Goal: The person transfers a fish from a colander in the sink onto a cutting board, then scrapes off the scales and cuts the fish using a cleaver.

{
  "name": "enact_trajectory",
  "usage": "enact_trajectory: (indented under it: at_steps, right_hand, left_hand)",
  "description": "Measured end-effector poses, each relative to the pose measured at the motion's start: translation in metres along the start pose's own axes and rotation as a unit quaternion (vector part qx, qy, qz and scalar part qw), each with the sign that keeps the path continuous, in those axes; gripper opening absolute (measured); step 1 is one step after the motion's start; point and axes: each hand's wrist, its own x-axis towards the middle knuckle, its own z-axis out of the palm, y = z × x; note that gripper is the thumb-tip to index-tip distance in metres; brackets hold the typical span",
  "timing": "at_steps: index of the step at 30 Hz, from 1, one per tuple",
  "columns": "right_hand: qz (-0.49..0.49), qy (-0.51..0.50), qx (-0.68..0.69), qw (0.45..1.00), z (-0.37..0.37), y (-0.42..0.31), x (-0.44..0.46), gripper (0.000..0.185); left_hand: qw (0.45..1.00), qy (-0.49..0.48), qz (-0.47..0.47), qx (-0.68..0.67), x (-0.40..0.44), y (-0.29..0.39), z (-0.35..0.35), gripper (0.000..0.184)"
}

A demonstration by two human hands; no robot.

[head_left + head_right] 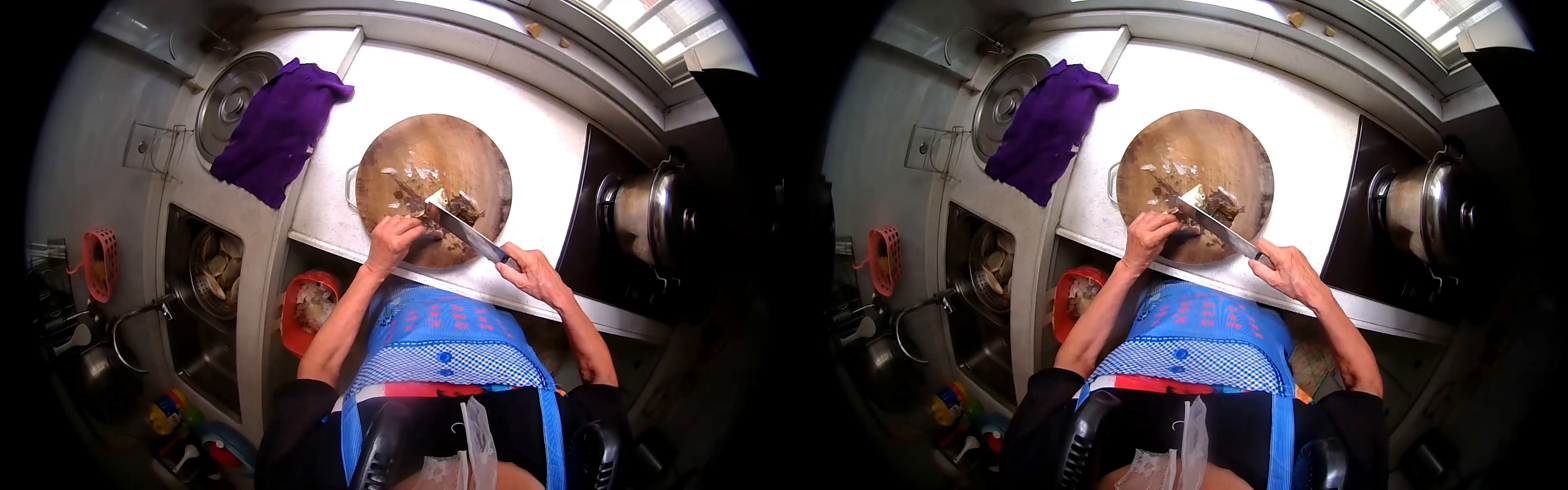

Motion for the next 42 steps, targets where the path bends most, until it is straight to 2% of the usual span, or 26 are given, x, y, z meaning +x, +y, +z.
enact_trajectory:
  at_steps: [9,15,17,19,21,23,24,27,29,31,32,35,39,42]
  right_hand:
    - [-0.007,-0.080,-0.035,0.996,-0.009,0.009,0.014,0.031]
    - [0.046,-0.137,-0.017,0.989,-0.012,0.017,0.022,0.034]
    - [0.009,-0.121,-0.037,0.992,-0.005,0.025,0.022,0.034]
    - [0.010,-0.111,-0.046,0.993,0.001,0.025,0.017,0.033]
    - [0.008,-0.100,-0.054,0.993,0.010,0.030,0.013,0.032]
    - [-0.061,-0.002,-0.116,0.991,0.033,0.044,0.006,0.029]
    - [-0.062,0.035,-0.159,0.985,0.043,0.045,0.000,0.026]
    - [-0.035,0.083,-0.177,0.980,0.066,0.042,-0.012,0.024]
    - [-0.039,0.098,-0.151,0.983,0.076,0.040,-0.018,0.023]
    - [-0.011,0.111,-0.005,0.994,0.082,0.037,-0.022,0.023]
    - [0.070,0.066,0.083,0.992,0.079,0.034,-0.026,0.024]
    - [0.113,0.077,0.130,0.982,0.078,0.029,-0.036,0.026]
    - [0.120,0.077,0.116,0.983,0.061,0.029,-0.041,0.027]
    - [0.084,0.018,0.071,0.994,0.045,0.023,-0.037,0.026]
  left_hand:
    - [1.000,0.026,0.003,0.007,-0.005,-0.002,0.010,0.018]
    - [1.000,0.000,-0.013,-0.027,0.001,0.002,0.012,0.017]
    - [0.999,-0.014,-0.025,-0.038,0.008,0.010,0.002,0.019]
    - [0.993,-0.075,-0.075,-0.061,0.012,0.020,-0.009,0.025]
    - [0.988,-0.089,-0.102,-0.074,0.009,0.021,-0.008,0.028]
    - [0.982,-0.104,-0.128,-0.086,0.003,0.020,-0.005,0.031]
    - [0.986,-0.086,-0.120,-0.075,-0.001,0.019,-0.001,0.032]
    - [0.990,-0.054,-0.111,-0.065,-0.008,0.021,0.008,0.033]
    - [0.991,-0.041,-0.113,-0.066,-0.010,0.023,0.008,0.032]
    - [0.991,-0.031,-0.113,-0.065,-0.011,0.024,0.009,0.032]
    - [0.991,-0.032,-0.114,-0.065,-0.013,0.023,0.010,0.032]
    - [0.991,-0.029,-0.119,-0.059,-0.019,0.019,0.014,0.031]
    - [0.993,-0.026,-0.097,-0.066,-0.014,0.018,0.011,0.032]
    - [0.991,-0.033,-0.099,-0.080,-0.013,0.014,0.011,0.035]
